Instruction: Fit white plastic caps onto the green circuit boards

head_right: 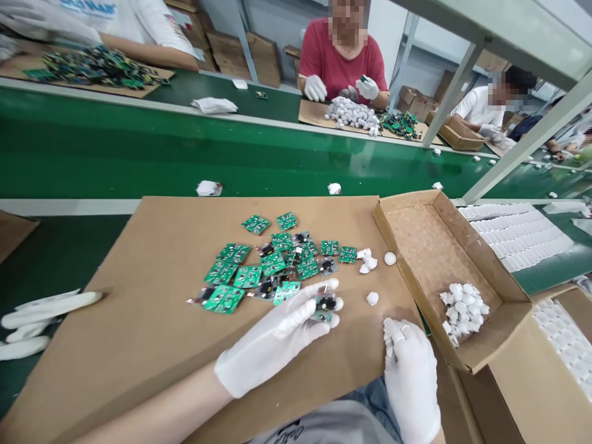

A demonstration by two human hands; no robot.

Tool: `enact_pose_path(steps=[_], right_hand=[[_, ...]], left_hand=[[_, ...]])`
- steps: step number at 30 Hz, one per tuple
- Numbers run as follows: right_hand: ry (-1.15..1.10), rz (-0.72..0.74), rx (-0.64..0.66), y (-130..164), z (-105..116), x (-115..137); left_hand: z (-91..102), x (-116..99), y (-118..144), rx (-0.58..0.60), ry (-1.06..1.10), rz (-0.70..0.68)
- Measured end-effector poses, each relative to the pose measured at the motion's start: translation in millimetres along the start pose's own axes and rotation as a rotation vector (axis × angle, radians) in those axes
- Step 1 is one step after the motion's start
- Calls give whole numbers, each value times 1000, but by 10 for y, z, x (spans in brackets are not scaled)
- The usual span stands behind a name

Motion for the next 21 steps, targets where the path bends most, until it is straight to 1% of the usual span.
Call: enact_pose_path(steps=[2,4,6,8,10,13,17,21], right_hand=[[-228,-74,-51,-151,146,54],[-502,-127,-50,-285,249,177],[-723,-117,-14,-398,297,364],[-864,-61,5,-488,312,547],[-940,-13,9,-547,298,664],[-988,13,12,-568,264,724],[-999,33,-71,-514,316,713],[-1001,94,-131,-459,348,759]], left_hand=[[9,-10,-1,-26,-50,-25],[31,10,-6,-53,-117,-20],[53,35,-17,-54,-199,-14],[65,32,-26,-28,-283,-45],[65,17,-22,-3,-341,-80],[53,12,13,2,-362,-81],[53,4,60,-33,-401,-72],[119,-5,68,-100,-481,-67]])
Point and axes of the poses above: each hand's wrist, its own y-axis away from the middle knuckle, its own z-axis out of the back of the hand, x = y × z, the point moved 8 cm from there along -y, towards the middle knuckle, and after that the axes turned 7 degrees about y, right-handed, at the moved point
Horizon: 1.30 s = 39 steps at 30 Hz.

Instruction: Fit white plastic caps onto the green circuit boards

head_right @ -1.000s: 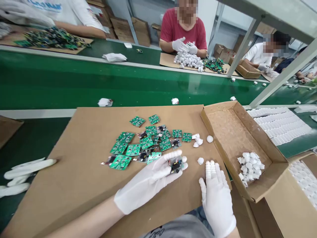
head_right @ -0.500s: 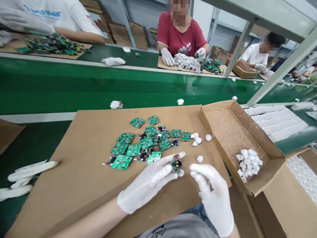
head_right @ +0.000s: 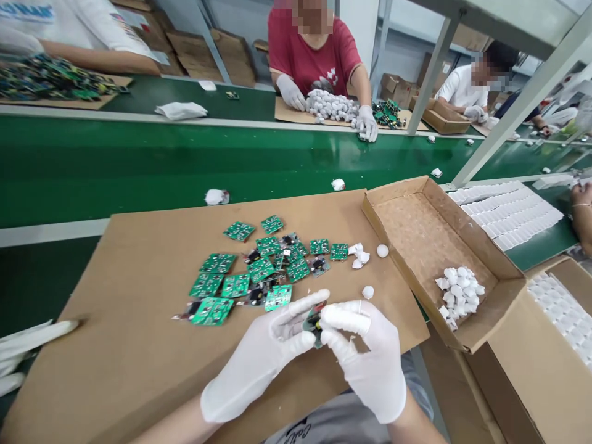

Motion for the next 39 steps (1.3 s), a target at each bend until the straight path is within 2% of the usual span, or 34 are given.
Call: enact_pose_path(steps=[6,9,11,15,18,21,24,27,30,35,37,39], right_hand=[[7,22,68,-15,-56,31],[14,-4,105,-27,-47,33],[98,8,103,-8,-45,43],[300,128,58,86,-106,111],[359,182,33,125,-149,152],[265,131,91,95,-155,142],[-10,-10,182,64,-156,77],[-199,-116,70,57,-72,3],[-110,-100,-9,68,-48,5],[141,11,-31,58,-97,109],[141,47,-37,44,-106,140],[34,62,3,32,-134,143]], left_hand=[[41,-5,17,-93,-47,52],[29,-22,38,-102,-39,53],[30,-31,54,-104,-34,45],[68,-55,78,-133,-40,12],[93,-63,79,-147,-31,-7],[65,-52,61,-105,11,-12],[-40,-59,39,12,97,-34],[-144,-86,31,132,135,-69],[-169,-77,31,187,100,-73],[-65,-23,42,110,-42,-5],[-87,-52,53,127,-72,-8],[-168,-96,67,195,-79,-23]])
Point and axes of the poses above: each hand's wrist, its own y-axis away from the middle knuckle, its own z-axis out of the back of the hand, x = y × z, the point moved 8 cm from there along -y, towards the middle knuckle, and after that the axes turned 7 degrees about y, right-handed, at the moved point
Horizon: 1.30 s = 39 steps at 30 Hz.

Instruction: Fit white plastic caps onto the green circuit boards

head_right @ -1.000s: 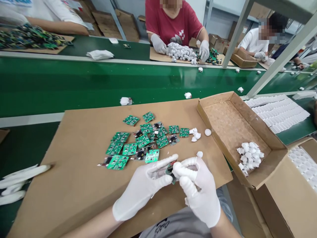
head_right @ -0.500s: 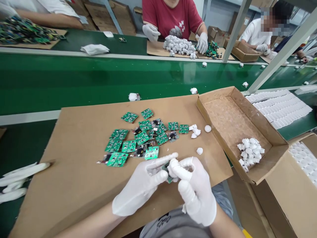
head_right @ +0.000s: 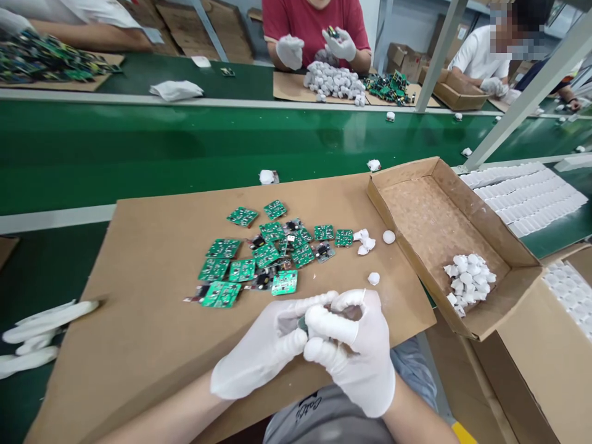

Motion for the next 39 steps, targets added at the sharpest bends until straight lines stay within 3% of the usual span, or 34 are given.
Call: enact_pose_path(steps=[3,5,9,12,15,18,24,28,32,35,39], right_hand=[[-189,-4,53,4,-24,-23],[-120,-13,35,20,-4,-49],[155,65,-22,56,31,-8],[267,153,21,61,24,49],[186,171,138,45,-6,60],[12,173,175,32,-22,79],[172,175,164,66,-71,50],[-87,88,179,60,-73,8],[-67,70,91,37,-59,-31],[-37,129,118,4,-99,-15],[156,308,251,-10,-192,116]], left_hand=[[-151,-71,5,143,37,-42],[-198,-81,17,196,54,-51],[-139,-24,33,158,5,-14],[-116,-17,32,132,19,-9],[-202,-41,27,204,124,-24],[-278,-47,34,263,177,-27],[-168,-25,33,113,187,-19],[-212,-40,31,199,141,-10],[-190,-19,18,205,136,20],[-189,-7,12,204,120,35],[-127,42,-10,99,84,68]])
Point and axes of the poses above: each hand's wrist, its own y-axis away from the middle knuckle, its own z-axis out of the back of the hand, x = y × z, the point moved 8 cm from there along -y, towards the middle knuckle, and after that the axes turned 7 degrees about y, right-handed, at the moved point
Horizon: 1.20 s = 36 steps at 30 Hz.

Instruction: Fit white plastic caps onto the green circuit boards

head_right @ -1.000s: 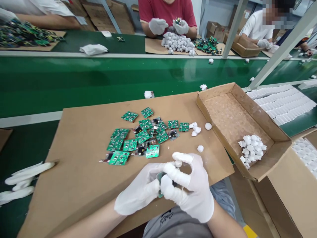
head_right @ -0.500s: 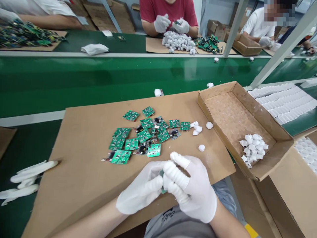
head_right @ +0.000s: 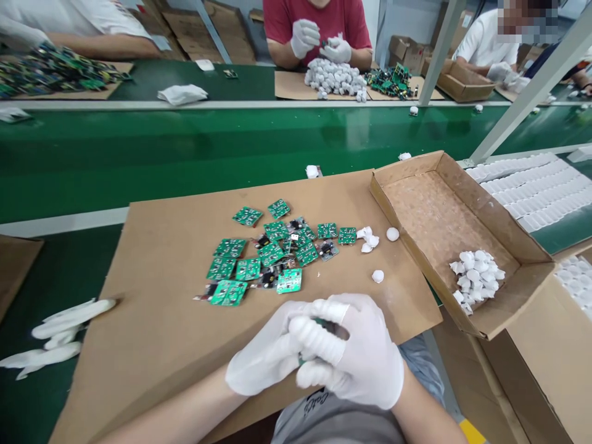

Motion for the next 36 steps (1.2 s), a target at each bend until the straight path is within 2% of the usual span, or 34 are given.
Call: enact_pose_path(steps=[3,6,8,10,11,13,15,18,20,21,23,25,28,31,33,36], right_hand=[[276,-12,78,16,18,10],[249,-36,140,96,81,-48],[216,-170,45,167,223,-253],[310,-400,-68,276,360,-595],[368,-491,-84,328,383,-757],[424,-557,-29,373,323,-987],[401,-538,17,366,245,-1054],[343,-537,-91,340,349,-850],[239,-501,-206,280,499,-558],[166,-447,-224,216,542,-392],[46,-301,-139,34,516,-79],[0,-201,-83,-126,463,111],[15,-120,-142,-246,432,193],[49,-69,-170,-225,382,198],[73,-76,-163,-173,346,177],[96,-105,-152,-94,313,134]], left_hand=[[32,1,-22,-39,93,-59],[42,-6,-39,-27,159,-127],[55,-4,-39,-24,226,-131],[72,-9,-32,-33,297,-115],[80,-10,-28,-42,321,-99],[82,-7,-27,-48,338,-66],[78,0,-37,-48,349,-50],[59,-27,-56,-16,343,-118],[39,-39,-54,16,320,-168],[32,-39,-47,27,303,-184],[40,-26,-25,26,248,-195],[70,4,0,3,169,-177],[120,65,28,-24,84,-123],[121,115,39,-3,107,-88],[123,136,40,-11,138,-74],[161,118,41,-93,133,-79]])
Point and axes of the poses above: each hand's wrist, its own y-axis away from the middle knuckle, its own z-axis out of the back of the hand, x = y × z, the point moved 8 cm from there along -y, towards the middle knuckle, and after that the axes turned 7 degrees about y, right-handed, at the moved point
